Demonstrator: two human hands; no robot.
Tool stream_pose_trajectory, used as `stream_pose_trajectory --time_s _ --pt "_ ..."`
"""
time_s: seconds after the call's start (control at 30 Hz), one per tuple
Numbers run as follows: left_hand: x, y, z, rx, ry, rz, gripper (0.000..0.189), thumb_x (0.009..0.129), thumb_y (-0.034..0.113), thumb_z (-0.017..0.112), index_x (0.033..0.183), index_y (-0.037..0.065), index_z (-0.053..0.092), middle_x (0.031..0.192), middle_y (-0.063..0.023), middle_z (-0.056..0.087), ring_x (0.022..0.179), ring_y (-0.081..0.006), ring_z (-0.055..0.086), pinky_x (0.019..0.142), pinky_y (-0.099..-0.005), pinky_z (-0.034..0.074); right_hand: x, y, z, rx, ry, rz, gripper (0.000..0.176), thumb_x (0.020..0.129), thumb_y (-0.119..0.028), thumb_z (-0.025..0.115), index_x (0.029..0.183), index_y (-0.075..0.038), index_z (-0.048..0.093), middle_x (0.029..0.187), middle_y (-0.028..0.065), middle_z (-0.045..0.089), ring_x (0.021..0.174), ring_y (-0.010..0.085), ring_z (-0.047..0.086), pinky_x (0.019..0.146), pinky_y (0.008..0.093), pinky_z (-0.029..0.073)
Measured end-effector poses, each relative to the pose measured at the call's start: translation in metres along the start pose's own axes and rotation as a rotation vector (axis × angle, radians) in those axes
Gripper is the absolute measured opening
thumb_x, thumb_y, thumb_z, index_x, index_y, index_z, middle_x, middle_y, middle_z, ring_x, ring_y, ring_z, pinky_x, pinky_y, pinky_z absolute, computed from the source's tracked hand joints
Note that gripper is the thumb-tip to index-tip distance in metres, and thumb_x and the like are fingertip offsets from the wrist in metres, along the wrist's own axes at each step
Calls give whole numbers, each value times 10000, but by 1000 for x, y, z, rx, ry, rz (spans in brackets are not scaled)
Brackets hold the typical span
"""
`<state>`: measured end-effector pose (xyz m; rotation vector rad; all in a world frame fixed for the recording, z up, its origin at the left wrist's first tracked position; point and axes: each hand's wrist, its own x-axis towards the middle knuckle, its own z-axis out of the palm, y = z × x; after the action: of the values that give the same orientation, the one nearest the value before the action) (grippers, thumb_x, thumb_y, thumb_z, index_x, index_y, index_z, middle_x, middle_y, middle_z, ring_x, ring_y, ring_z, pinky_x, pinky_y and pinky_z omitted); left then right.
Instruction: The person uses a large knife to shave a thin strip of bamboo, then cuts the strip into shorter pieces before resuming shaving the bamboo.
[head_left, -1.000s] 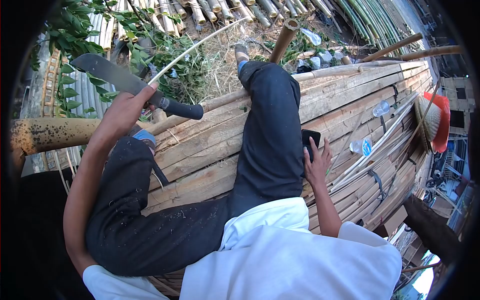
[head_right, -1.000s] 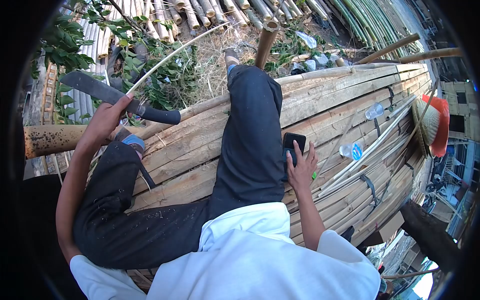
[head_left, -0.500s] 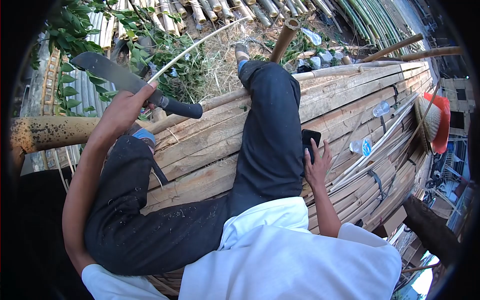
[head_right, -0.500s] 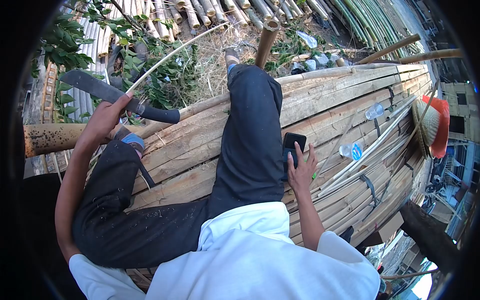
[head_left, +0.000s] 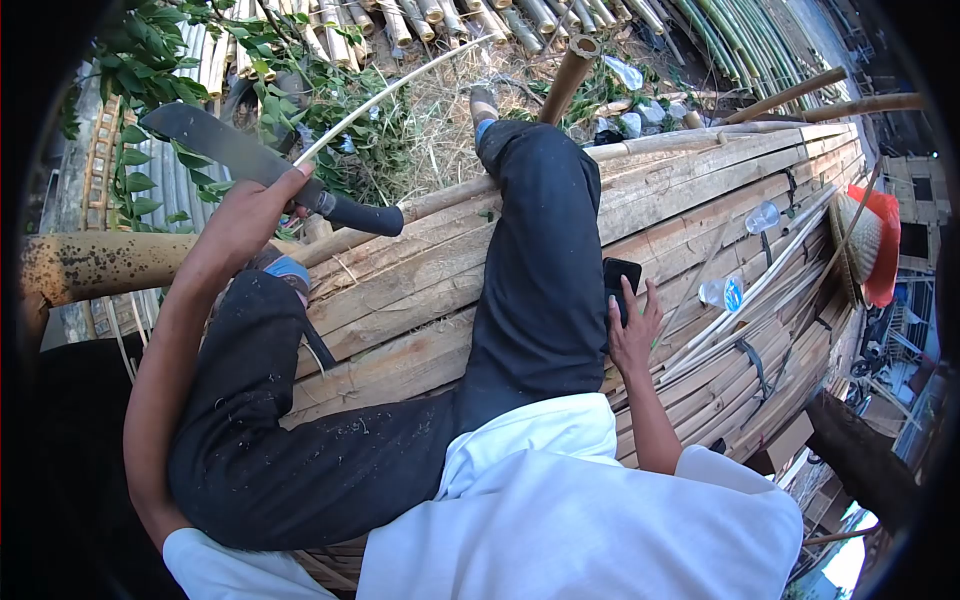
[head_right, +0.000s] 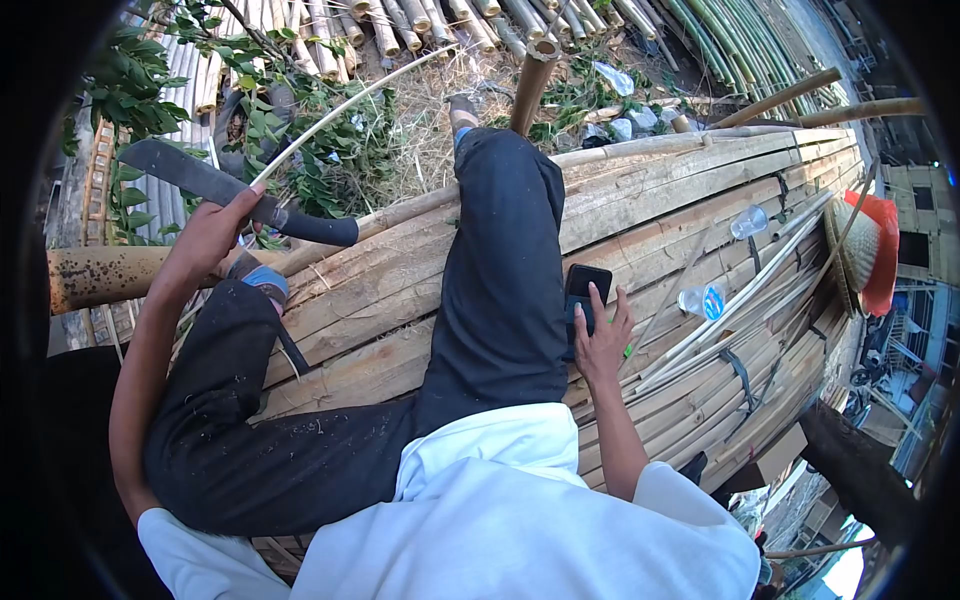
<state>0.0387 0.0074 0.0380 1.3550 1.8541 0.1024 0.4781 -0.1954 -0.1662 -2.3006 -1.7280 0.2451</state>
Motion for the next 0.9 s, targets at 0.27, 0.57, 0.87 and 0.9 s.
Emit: stream_pose_trajectory --time_s 0.27,0.57,0.87,0.9 --pt "2 -3 1 6 11 5 566 882 554 518 762 13 638 767 -47 582 743 -142 485 733 -273 385 -2 3 2 -11 -5 8 456 933 -351 534 1375 -263 463 1456 175 294 1285 388 303 1044 506 270" --pt "3 -6 1 14 11 -15 583 875 565 516 761 7 640 774 -53 585 750 -143 485 730 -267 382 -2 0 2 -6 -17 34 452 934 -356 532 1374 -274 464 1460 176 286 1295 387 294 1041 517 263" --pt "5 -10 4 -17 73 53 548 872 578 532 685 73 632 569 60 366 505 -67 320 478 -249 235 -1 0 2 -12 -26 46 462 939 -361 520 1386 -276 442 1456 172 291 1303 386 285 1047 513 257" --pt "4 -9 4 -29 70 63 548 871 578 532 680 73 627 568 61 361 505 -67 316 479 -250 233 -1 0 3 -12 -27 45 462 939 -361 520 1386 -276 442 1456 172 291 1303 386 285 1047 513 257"
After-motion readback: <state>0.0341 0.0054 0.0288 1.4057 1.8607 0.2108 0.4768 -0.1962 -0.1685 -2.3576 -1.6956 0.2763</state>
